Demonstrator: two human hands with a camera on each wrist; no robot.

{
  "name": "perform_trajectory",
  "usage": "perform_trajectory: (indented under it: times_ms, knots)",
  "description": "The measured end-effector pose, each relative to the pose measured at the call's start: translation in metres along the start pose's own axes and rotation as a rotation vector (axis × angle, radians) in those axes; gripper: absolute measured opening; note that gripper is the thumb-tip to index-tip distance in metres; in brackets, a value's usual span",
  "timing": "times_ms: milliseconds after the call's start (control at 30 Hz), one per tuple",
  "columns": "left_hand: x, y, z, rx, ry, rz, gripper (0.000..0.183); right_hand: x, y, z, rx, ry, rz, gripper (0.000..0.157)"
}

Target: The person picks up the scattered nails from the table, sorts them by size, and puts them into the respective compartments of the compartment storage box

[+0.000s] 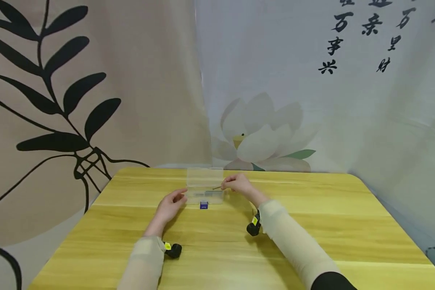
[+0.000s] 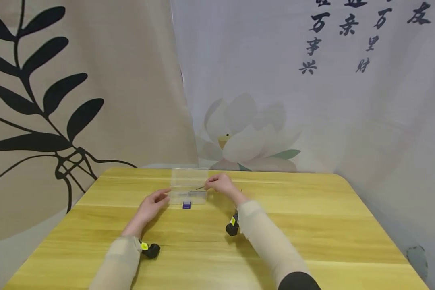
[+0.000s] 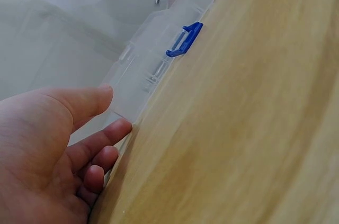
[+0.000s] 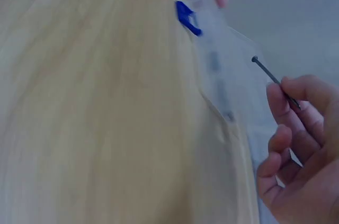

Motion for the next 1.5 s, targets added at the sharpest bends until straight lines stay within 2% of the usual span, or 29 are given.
perform_trajectory:
  times_ms: [333, 500, 633, 800, 933, 1100, 1267, 1500]
  knots:
    - [-0.004, -0.002, -0.003, -0.007, 0.005, -0.005, 0.040, -0.021, 0.009, 0.010, 0.066, -0.218, 0.000, 0.007]
    - [0.000, -0.001, 0.000, 0.001, 0.003, -0.017, 0.040, -0.025, 0.011, 0.012, 0.077, -0.238, 0.015, 0.010]
    - [-0.003, 0.001, -0.002, 0.005, -0.003, -0.009, 0.040, -0.011, 0.001, 0.014, 0.081, -0.221, 0.014, 0.016]
    - [-0.002, 0.002, -0.001, 0.013, -0.004, -0.008, 0.041, 0.015, -0.019, 0.022, 0.094, -0.179, 0.049, 0.022]
    - [-0.003, 0.001, 0.000, 0.015, -0.002, -0.003, 0.041, 0.044, -0.046, 0.020, 0.072, -0.128, 0.073, 0.027]
    - [-0.002, 0.002, 0.000, 0.014, 0.021, 0.004, 0.041, 0.073, -0.080, 0.002, 0.024, -0.081, 0.109, 0.028]
    - [-0.003, 0.003, 0.001, 0.017, 0.022, 0.020, 0.042, 0.087, -0.109, -0.014, -0.036, -0.048, 0.132, 0.026]
    - [-0.004, -0.001, -0.002, 0.023, 0.027, 0.016, 0.042, 0.091, -0.124, -0.030, -0.031, -0.055, 0.158, 0.022]
Point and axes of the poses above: each hand's wrist, its own y-axis towards the middle knuckle, its own x-axis out of the back of the hand, z = x × y, the point moved 9 cm from there along y, towards the middle knuckle, and after that the axes turned 14 degrees about x, right-handed, at the moved point
